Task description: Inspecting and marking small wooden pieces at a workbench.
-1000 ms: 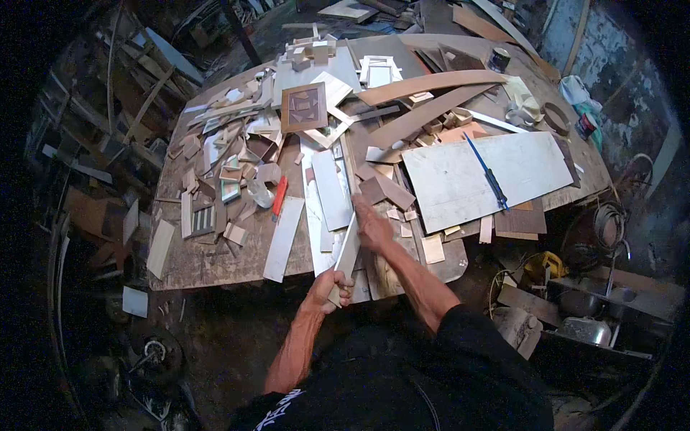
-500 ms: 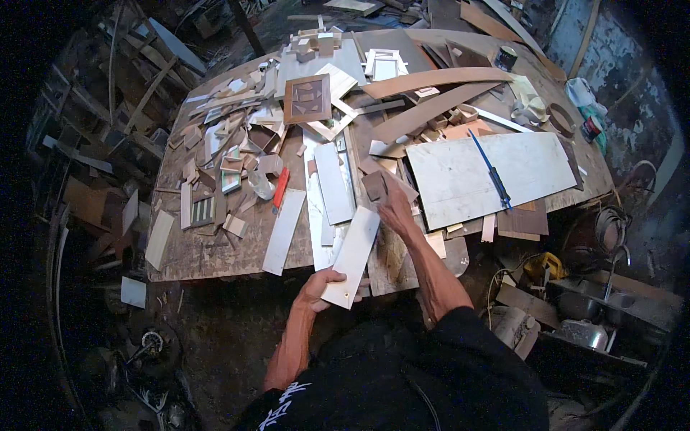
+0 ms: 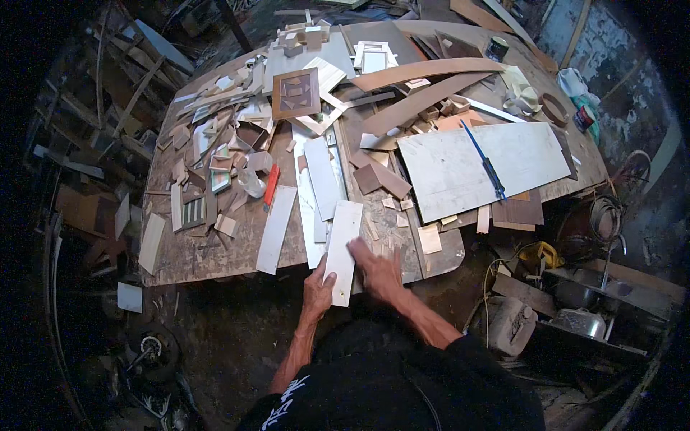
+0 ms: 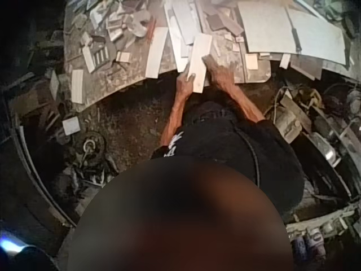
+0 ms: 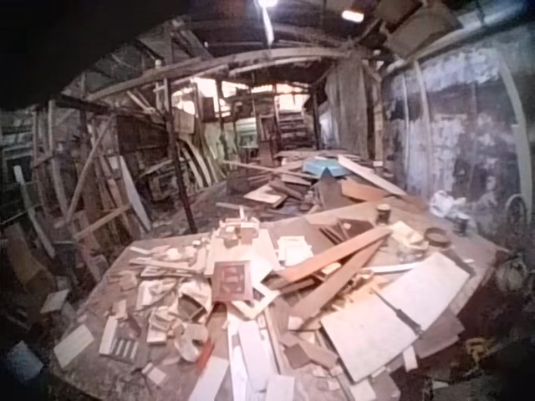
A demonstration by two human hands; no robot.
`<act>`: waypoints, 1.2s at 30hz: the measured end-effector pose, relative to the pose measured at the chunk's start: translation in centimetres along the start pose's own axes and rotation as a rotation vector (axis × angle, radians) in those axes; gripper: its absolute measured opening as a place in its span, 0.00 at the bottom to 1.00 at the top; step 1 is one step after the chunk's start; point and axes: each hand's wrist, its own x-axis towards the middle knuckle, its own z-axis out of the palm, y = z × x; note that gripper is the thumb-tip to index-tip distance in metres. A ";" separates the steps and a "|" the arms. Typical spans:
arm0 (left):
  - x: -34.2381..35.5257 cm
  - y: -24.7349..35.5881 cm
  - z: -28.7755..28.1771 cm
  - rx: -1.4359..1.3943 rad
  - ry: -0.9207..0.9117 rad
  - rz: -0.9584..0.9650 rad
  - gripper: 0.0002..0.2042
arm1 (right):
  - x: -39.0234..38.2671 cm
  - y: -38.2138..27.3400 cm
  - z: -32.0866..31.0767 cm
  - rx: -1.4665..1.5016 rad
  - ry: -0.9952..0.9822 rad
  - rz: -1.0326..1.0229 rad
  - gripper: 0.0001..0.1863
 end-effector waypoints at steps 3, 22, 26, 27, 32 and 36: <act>-0.3 0.2 0.0 0.049 -0.023 -0.013 0.27 | 4.9 0.1 -2.9 -0.128 -0.173 0.182 0.35; -0.5 -0.1 0.7 0.025 -0.023 -0.073 0.27 | 7.5 1.9 0.5 -0.255 0.044 0.133 0.36; -0.2 -1.1 -0.3 0.039 -0.022 -0.064 0.27 | 5.4 -1.6 1.3 -0.305 -0.033 0.081 0.35; -0.2 -1.1 0.0 0.034 -0.018 -0.051 0.27 | 3.6 -1.2 2.7 -0.266 -0.013 -0.022 0.35; 0.2 -1.9 0.6 -0.069 -0.076 -0.142 0.27 | 8.1 0.4 -0.2 -0.320 0.041 0.026 0.34; 0.2 -4.3 -0.1 -0.136 -0.025 -0.065 0.27 | 6.1 -0.8 2.3 -0.333 0.017 -0.009 0.32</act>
